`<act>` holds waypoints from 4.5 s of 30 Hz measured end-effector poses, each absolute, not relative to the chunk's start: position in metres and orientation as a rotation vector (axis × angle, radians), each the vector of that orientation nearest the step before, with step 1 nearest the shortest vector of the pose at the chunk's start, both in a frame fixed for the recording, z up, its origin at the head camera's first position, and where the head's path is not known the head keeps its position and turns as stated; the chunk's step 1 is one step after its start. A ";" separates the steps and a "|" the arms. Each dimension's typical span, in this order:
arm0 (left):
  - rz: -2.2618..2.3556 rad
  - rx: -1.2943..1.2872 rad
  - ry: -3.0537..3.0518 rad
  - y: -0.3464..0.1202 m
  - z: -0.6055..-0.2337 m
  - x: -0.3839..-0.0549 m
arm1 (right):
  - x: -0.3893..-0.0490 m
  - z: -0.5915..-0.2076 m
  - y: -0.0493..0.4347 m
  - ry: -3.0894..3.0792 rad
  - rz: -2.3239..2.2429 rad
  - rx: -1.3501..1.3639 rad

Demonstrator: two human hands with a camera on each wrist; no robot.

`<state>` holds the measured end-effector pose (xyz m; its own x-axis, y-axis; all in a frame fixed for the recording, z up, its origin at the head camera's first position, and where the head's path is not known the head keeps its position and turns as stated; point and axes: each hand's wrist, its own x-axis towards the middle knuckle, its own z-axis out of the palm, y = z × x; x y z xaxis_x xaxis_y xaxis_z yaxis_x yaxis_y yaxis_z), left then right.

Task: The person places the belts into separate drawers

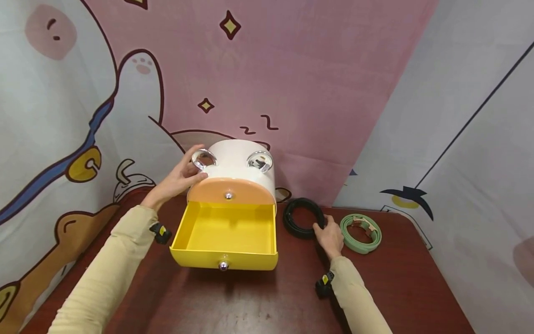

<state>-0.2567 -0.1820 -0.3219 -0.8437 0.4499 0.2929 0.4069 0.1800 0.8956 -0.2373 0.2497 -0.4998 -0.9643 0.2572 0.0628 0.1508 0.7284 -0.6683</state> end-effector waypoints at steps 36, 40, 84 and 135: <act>1.825 0.971 2.341 -0.185 -0.335 -0.273 | -0.224 -0.525 0.269 -2.575 1.582 -0.203; 1.815 0.958 2.346 -0.187 -0.336 -0.273 | -0.223 -0.525 0.269 -2.583 1.553 -0.194; 1.823 0.939 2.342 -0.183 -0.325 -0.263 | -0.176 -0.444 0.251 -2.436 1.305 0.002; 1.858 0.986 2.323 -0.190 -0.347 -0.283 | -0.159 -0.320 0.236 -2.739 1.395 0.451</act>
